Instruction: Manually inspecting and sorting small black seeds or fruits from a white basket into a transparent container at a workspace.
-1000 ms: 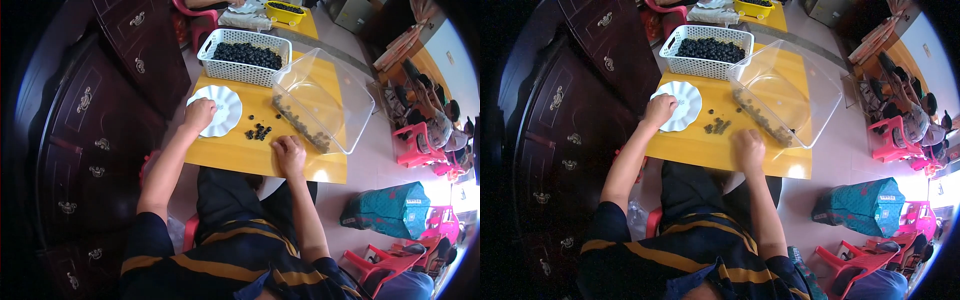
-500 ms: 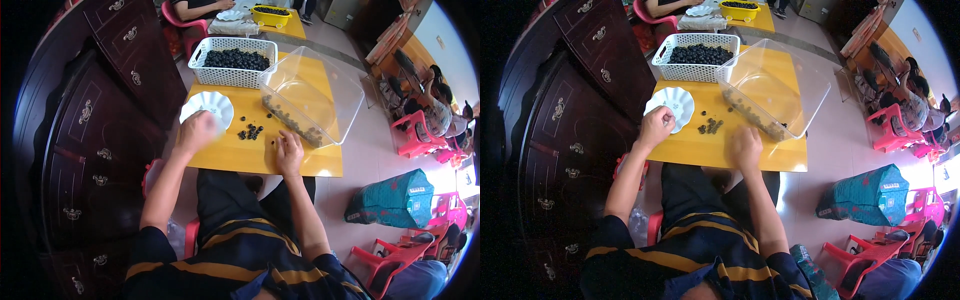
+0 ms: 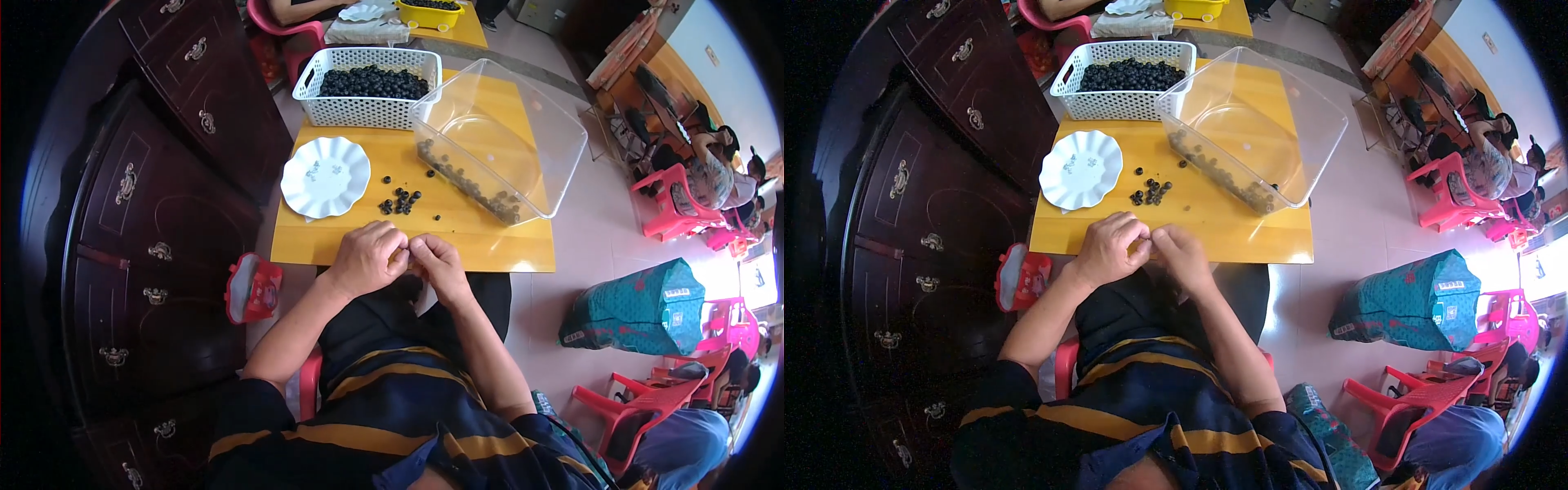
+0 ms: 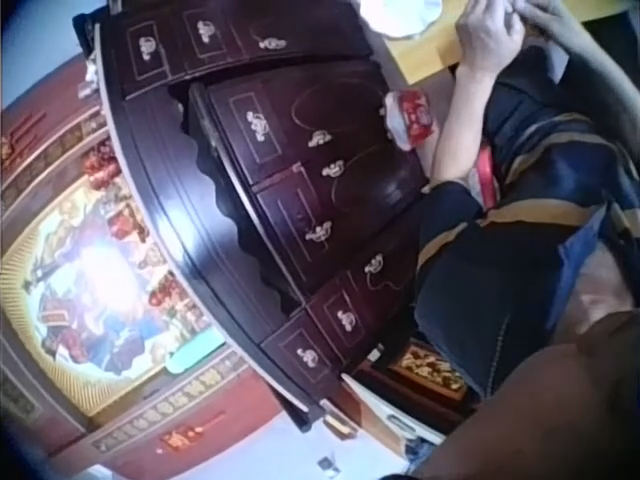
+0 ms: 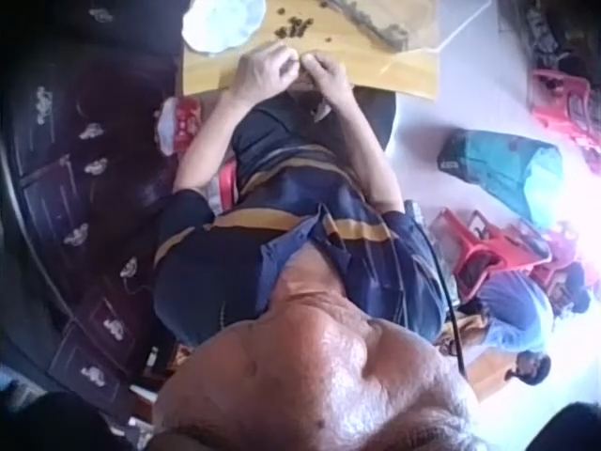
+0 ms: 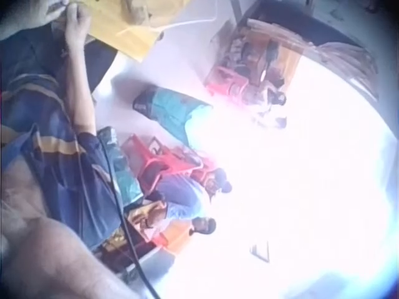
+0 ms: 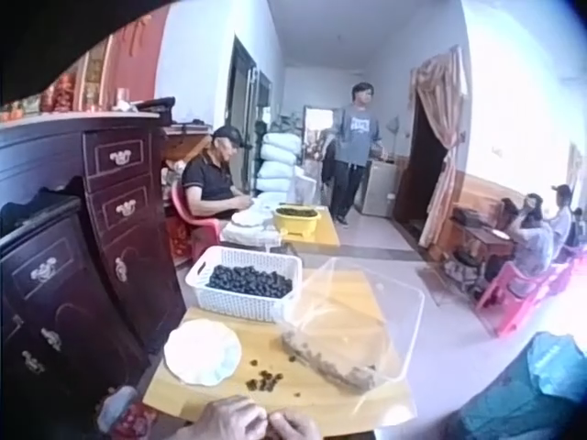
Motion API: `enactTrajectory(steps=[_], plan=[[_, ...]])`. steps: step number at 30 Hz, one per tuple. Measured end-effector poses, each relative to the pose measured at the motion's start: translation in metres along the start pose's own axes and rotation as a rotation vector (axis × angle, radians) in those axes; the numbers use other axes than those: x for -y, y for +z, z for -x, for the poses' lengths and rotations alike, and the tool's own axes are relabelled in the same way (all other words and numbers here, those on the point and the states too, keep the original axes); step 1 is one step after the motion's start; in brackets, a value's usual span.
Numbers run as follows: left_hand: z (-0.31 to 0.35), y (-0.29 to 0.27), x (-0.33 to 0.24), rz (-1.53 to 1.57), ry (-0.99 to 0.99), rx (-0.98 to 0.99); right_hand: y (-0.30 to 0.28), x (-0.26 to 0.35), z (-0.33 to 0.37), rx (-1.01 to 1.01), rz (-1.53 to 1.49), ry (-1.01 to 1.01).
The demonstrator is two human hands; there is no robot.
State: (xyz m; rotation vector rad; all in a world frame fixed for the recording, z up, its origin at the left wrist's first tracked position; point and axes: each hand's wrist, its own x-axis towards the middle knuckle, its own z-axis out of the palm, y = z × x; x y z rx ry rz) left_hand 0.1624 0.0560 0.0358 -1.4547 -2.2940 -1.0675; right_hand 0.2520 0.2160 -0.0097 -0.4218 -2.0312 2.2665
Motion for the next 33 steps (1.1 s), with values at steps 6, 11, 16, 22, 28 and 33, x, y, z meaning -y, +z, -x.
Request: enactTrajectory(steps=[6, 11, 16, 22, 28, 33], plan=[[0.014, 0.007, 0.007, 0.101, -0.034, -0.054, 0.005, -0.002, -0.002, 0.037, -0.049, 0.098], [0.033, 0.012, 0.017, 0.295, -0.141, -0.193, 0.018, -0.009, -0.01, 0.065, -0.058, 0.161], [0.043, 0.004, 0.036, 0.373, -0.327, -0.241, 0.028, -0.013, -0.048, -0.128, 0.328, -0.18], [0.052, 0.002, 0.056, 0.33, -0.365, -0.292, 0.035, 0.002, -0.082, -0.249, 0.83, -0.571], [0.057, -0.003, 0.062, 0.247, -0.37, -0.268, 0.042, -0.003, -0.084, -0.246, 1.008, -0.59], [0.06, 0.002, 0.055, 0.313, -0.381, -0.283, 0.041, -0.008, -0.072, -0.276, 1.046, -0.55]])
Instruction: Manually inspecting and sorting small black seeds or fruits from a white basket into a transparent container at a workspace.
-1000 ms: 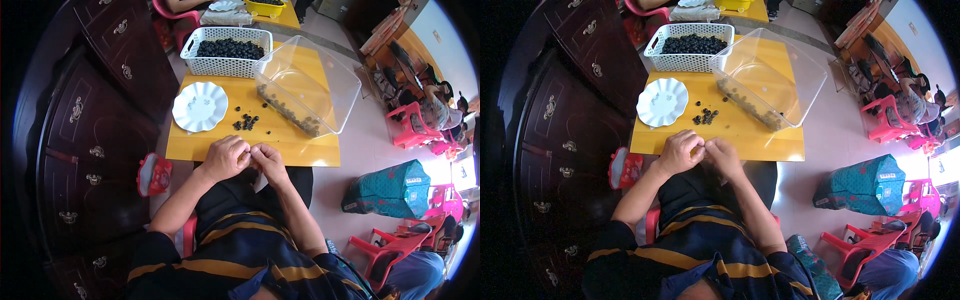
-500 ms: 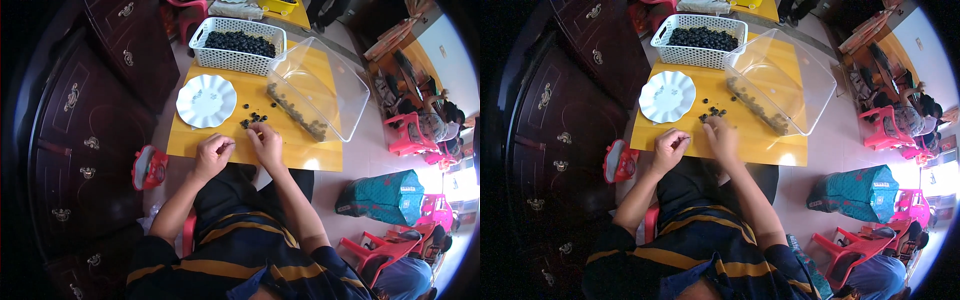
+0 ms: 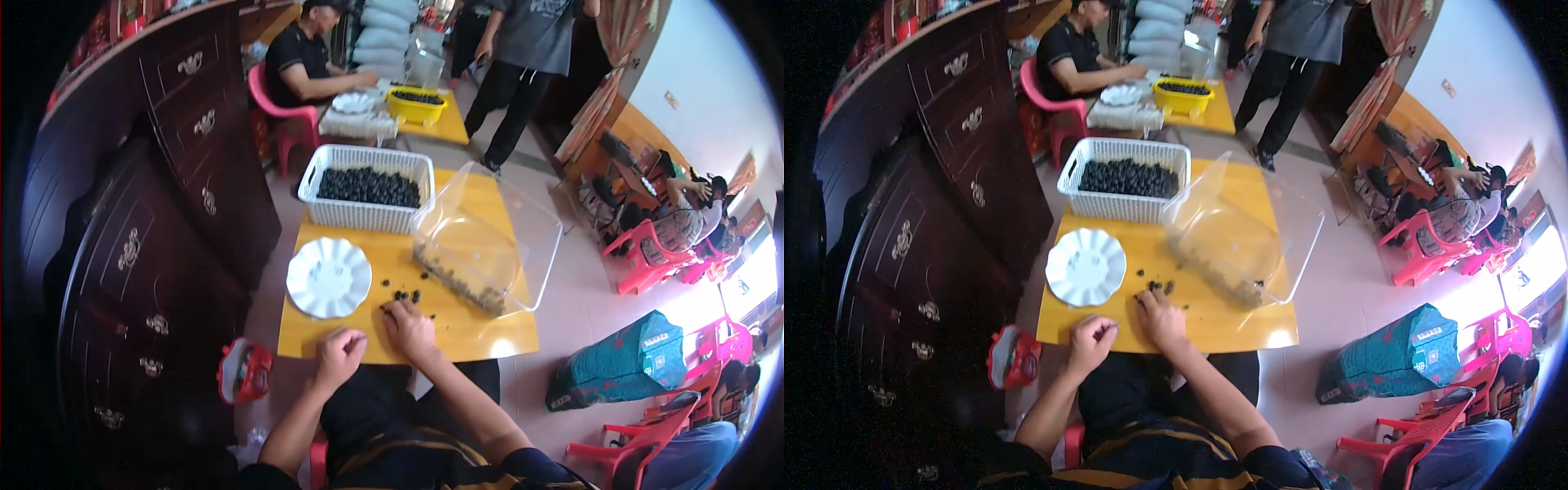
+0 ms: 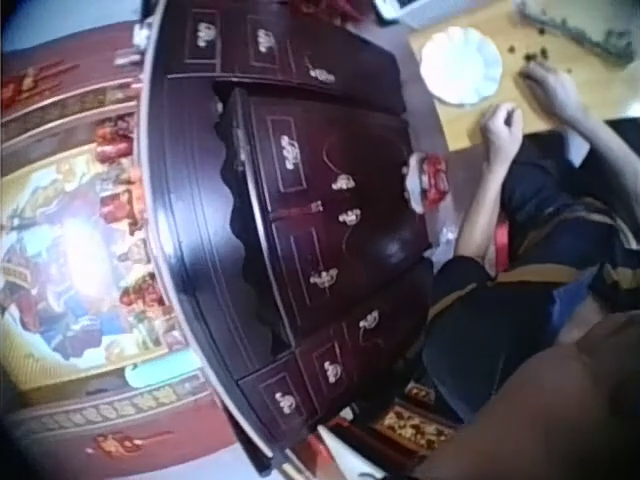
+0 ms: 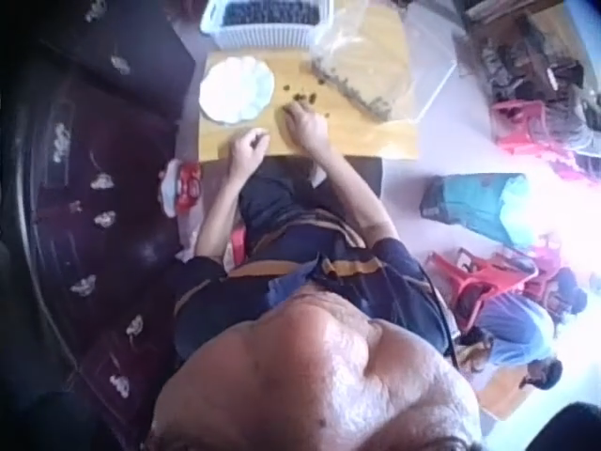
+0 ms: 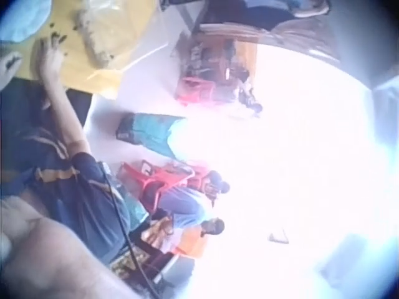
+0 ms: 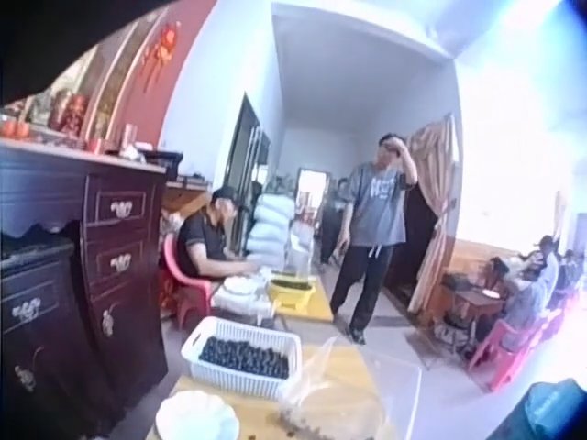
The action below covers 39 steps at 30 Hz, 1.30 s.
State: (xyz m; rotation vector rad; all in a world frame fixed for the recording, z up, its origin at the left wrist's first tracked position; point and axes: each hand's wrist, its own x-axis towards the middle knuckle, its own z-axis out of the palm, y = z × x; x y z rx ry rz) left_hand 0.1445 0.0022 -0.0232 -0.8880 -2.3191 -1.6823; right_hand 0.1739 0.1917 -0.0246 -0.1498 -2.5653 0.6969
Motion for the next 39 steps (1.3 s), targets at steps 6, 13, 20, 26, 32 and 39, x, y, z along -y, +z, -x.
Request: enactTrajectory(steps=[6, 13, 20, 26, 32, 39], plan=[[0.005, -0.001, -0.005, 0.062, -0.015, 0.011, 0.001, -0.002, 0.01, 0.014, 0.019, -0.012], [-0.007, 0.004, -0.013, 0.023, -0.032, 0.033, 0.009, -0.034, 0.025, -0.007, -0.622, 0.338], [-0.022, 0.014, -0.047, 0.151, 0.049, 0.053, -0.045, -0.013, 0.032, 0.202, -1.695, 0.746], [-0.023, 0.025, -0.072, 0.109, 0.099, 0.083, -0.055, -0.01, 0.052, 0.245, -1.921, 0.684], [-0.028, 0.034, -0.082, 0.006, 0.188, 0.118, -0.054, -0.016, 0.059, 0.226, -1.87, 0.673], [-0.032, 0.04, -0.083, -0.033, 0.201, 0.136, -0.059, -0.019, 0.054, 0.12, -1.654, 0.569]])
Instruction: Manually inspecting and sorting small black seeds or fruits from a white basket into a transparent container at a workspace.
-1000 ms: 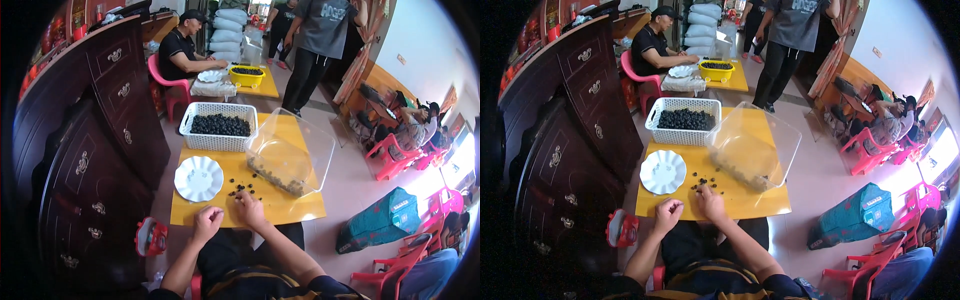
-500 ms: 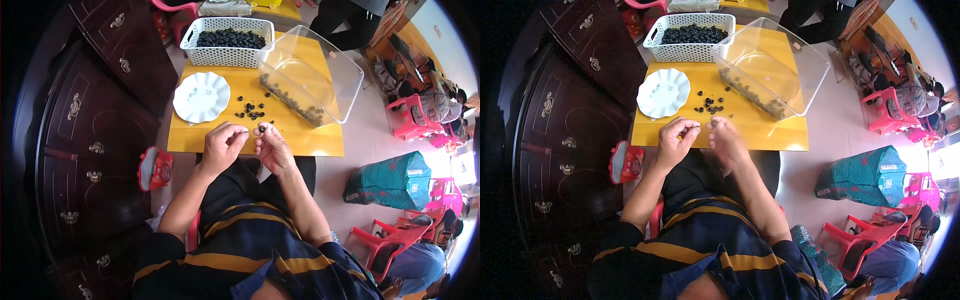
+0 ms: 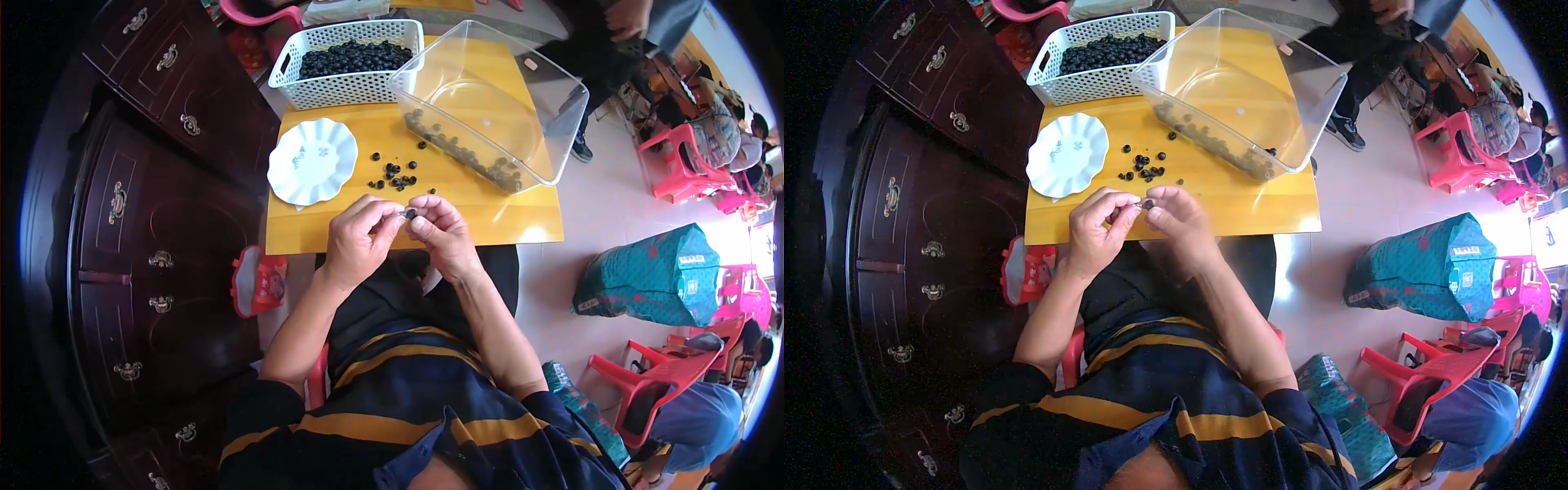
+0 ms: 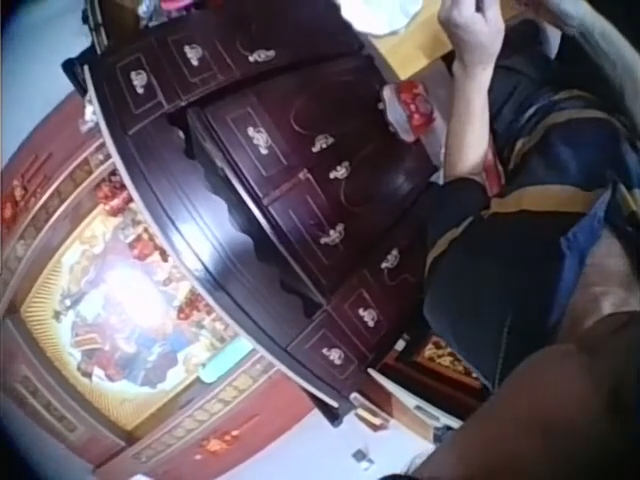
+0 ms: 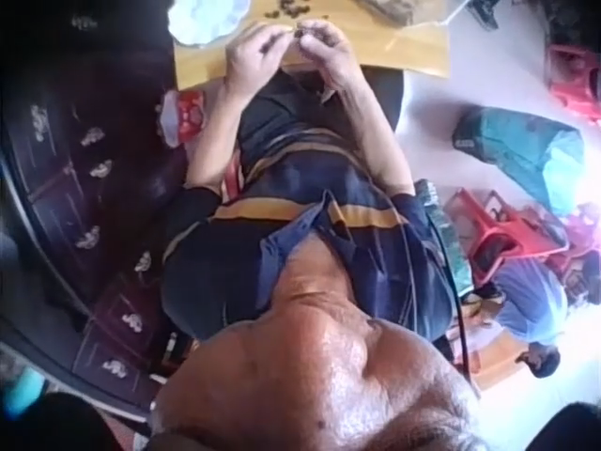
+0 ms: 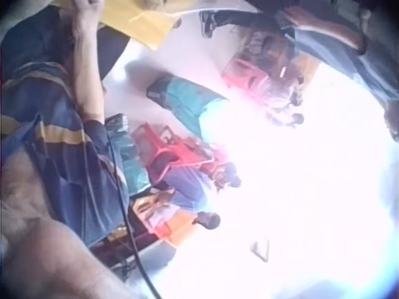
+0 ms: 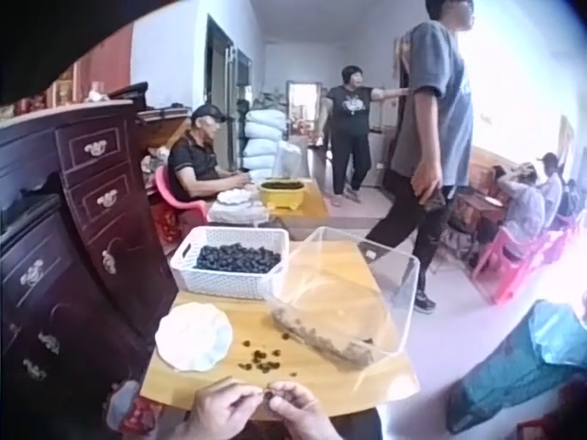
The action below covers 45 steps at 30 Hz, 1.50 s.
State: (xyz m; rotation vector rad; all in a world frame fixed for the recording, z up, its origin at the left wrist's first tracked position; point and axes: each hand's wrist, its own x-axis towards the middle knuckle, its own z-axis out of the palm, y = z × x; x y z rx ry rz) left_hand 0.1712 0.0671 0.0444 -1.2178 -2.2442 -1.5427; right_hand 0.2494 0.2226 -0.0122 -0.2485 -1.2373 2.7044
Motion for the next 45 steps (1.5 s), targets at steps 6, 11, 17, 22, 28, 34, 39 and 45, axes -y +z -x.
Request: enactTrajectory(steps=[6, 11, 17, 22, 28, 34, 39, 45], plan=[[-0.003, -0.001, -0.006, -0.013, 0.031, 0.045, -0.003, 0.002, -0.002, 0.027, 0.171, -0.054], [-0.003, -0.003, -0.003, -0.095, 0.098, 0.099, -0.003, 0.009, 0.003, 0.082, 0.078, 0.099], [0.0, -0.001, -0.001, -0.099, 0.068, 0.11, -0.008, 0.001, 0.001, 0.093, 0.127, -0.03], [0.0, 0.003, 0.003, -0.118, 0.08, 0.067, -0.002, 0.004, 0.007, 0.026, 0.112, -0.004], [0.0, 0.004, 0.004, -0.15, 0.114, 0.094, -0.003, 0.001, 0.009, -0.02, 0.089, 0.01], [0.001, 0.002, -0.001, -0.052, -0.01, 0.229, -0.016, -0.005, 0.019, -0.018, -0.017, 0.133], [0.002, 0.003, 0.011, 0.197, -0.399, 0.479, -0.031, -0.008, 0.03, 0.051, -0.007, 0.205], [-0.019, 0.029, 0.026, 0.166, -0.398, 0.388, -0.052, -0.007, 0.042, 0.019, -0.342, 0.235]])
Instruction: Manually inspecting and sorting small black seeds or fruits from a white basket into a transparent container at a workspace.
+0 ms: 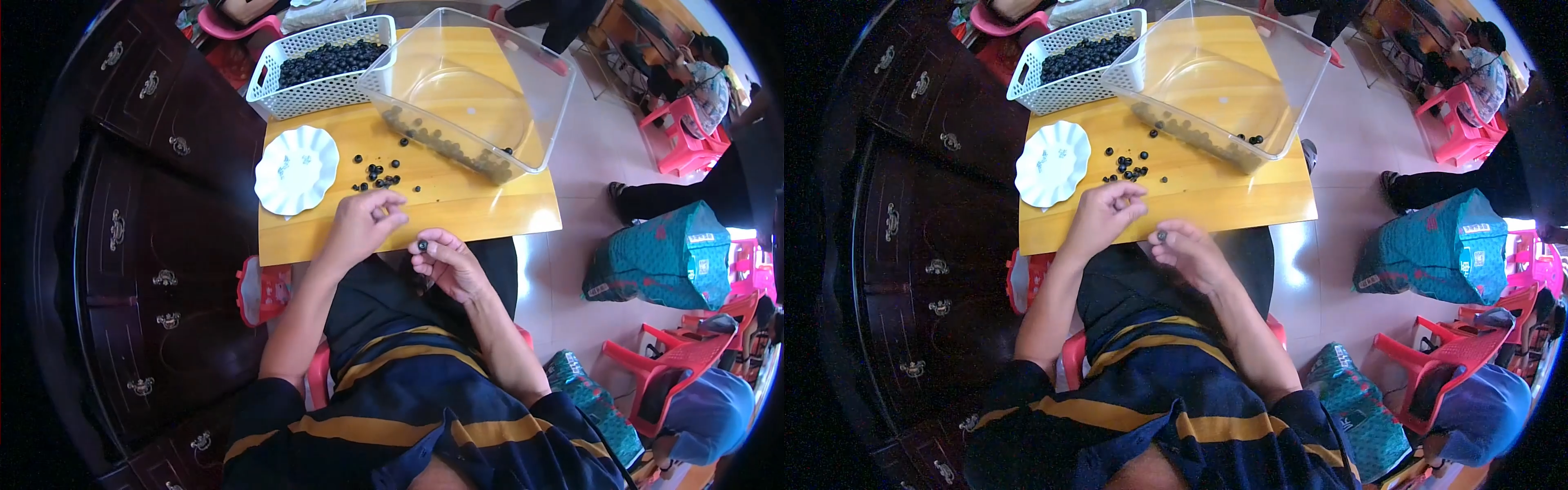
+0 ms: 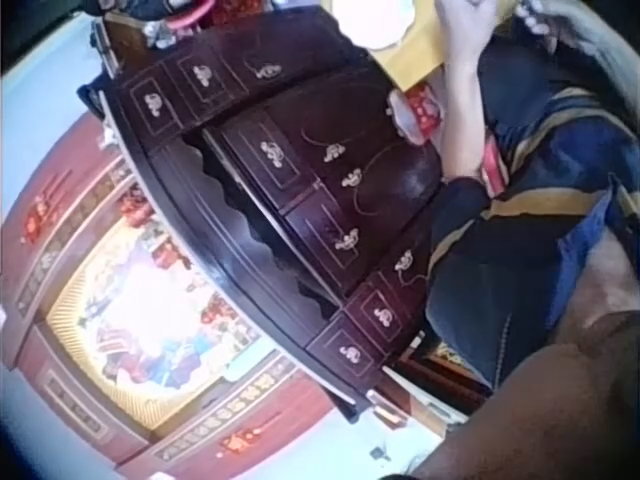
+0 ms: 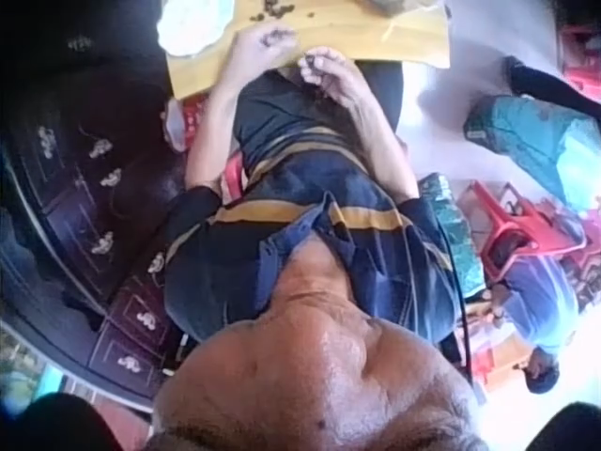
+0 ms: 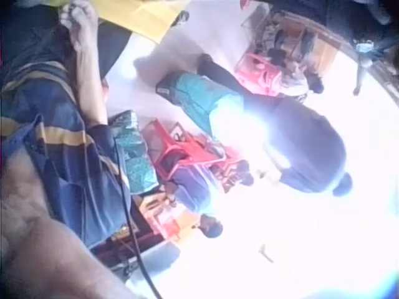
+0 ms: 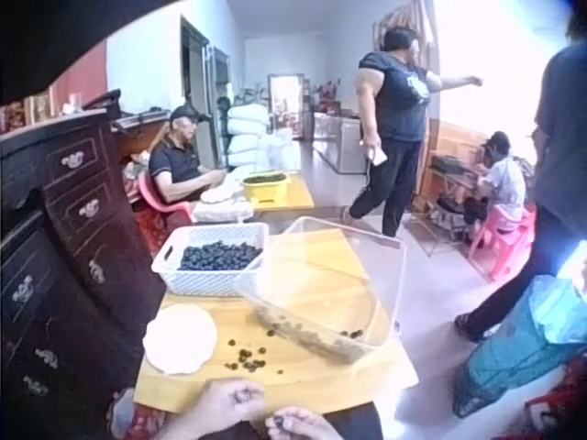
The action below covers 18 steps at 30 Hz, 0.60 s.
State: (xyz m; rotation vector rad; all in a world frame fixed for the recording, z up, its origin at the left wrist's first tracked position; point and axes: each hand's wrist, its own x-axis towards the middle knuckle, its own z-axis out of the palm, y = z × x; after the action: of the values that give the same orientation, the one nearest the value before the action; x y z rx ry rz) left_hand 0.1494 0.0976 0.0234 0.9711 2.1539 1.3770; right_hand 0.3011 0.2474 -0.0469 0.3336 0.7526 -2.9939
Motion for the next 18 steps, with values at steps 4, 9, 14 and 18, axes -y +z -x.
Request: enactTrajectory(steps=[4, 9, 14, 18], plan=[[-0.026, 0.018, 0.013, -0.329, 0.219, -0.158, -0.005, 0.002, 0.001, -0.001, -0.016, -0.019], [-0.042, 0.036, 0.019, -0.495, 0.23, -0.173, -0.008, 0.007, 0.004, -0.018, -0.041, -0.058], [-0.053, 0.044, 0.027, -0.558, 0.274, -0.198, -0.012, 0.013, 0.003, 0.0, -0.081, -0.095], [-0.048, 0.042, 0.021, -0.307, 0.256, -0.199, -0.011, 0.017, 0.003, -0.027, -0.077, -0.1]])
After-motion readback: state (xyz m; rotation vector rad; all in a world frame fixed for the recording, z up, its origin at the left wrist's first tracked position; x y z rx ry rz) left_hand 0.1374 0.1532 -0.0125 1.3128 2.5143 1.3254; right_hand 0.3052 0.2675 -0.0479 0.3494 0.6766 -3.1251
